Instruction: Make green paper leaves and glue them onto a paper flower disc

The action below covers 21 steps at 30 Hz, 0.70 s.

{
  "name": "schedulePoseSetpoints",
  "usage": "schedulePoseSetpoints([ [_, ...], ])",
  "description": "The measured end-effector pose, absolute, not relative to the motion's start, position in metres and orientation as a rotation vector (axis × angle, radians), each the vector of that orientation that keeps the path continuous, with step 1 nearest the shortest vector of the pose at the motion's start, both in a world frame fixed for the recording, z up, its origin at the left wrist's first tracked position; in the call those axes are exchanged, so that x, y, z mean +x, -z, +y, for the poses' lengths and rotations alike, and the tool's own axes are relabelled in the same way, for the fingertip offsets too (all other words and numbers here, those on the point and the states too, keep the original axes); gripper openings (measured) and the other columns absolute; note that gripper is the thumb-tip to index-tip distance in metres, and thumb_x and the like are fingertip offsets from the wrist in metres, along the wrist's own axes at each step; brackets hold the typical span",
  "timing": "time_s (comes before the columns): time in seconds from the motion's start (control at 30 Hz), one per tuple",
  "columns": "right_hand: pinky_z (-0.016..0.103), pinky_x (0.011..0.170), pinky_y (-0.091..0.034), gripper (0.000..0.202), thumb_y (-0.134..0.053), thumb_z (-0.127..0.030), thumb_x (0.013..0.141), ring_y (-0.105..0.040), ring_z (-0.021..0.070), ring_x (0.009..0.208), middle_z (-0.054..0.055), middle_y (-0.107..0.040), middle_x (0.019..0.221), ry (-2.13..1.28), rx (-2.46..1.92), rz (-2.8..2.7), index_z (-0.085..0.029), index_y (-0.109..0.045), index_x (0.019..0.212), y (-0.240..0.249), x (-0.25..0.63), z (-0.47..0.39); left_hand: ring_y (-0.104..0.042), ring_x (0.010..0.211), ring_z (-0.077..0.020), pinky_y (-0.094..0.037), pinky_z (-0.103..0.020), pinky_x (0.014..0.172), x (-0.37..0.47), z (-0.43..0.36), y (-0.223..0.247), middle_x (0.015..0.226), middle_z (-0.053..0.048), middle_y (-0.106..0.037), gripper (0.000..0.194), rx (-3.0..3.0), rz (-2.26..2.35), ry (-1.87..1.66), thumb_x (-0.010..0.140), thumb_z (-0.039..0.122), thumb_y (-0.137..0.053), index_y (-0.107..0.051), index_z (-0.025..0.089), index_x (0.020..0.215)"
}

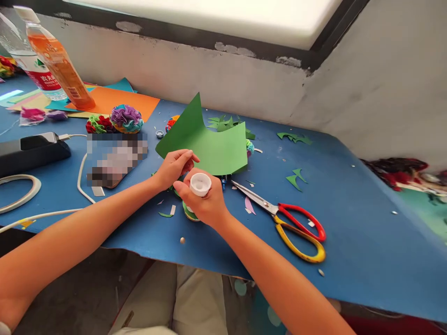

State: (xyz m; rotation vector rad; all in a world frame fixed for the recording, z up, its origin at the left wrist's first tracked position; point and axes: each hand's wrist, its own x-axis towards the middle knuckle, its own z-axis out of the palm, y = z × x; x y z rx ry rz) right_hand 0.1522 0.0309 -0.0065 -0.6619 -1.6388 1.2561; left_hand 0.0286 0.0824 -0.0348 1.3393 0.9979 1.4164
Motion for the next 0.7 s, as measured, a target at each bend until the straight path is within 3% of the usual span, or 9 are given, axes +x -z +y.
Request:
schedulePoseSetpoints([
  [0.47, 0.024, 0.040, -0.033, 0.024, -0.060, -0.031, 0.075, -0.037, 0.0074, 0.038, -0.008, -0.042, 0.042, -1.036, -0.844, -1.536, -0.021, -0.043, 0.060, 0.011, 0.155, 0.026, -0.037, 0.043, -0.0075, -0.030, -0.021, 0.045, 0.023, 0.076, 0.036, 0.051, 0.004, -0.050, 0.029, 1.520, 1.080, -1.240, 0.086, 0.031, -0.041, -0.060, 0.014, 0.071],
  [0.7, 0.024, 0.038, -0.033, 0.023, -0.061, -0.028, 0.074, -0.036, 0.0074, 0.035, -0.009, -0.043, 0.040, -1.125, -0.816, -1.522, -0.021, -0.043, 0.060, 0.008, 0.169, 0.027, -0.036, 0.043, -0.0071, -0.031, -0.020, 0.044, 0.022, 0.074, 0.035, 0.053, 0.003, -0.051, 0.030, 1.557, 1.103, -1.193, 0.085, 0.033, -0.040, -0.059, 0.014, 0.073],
])
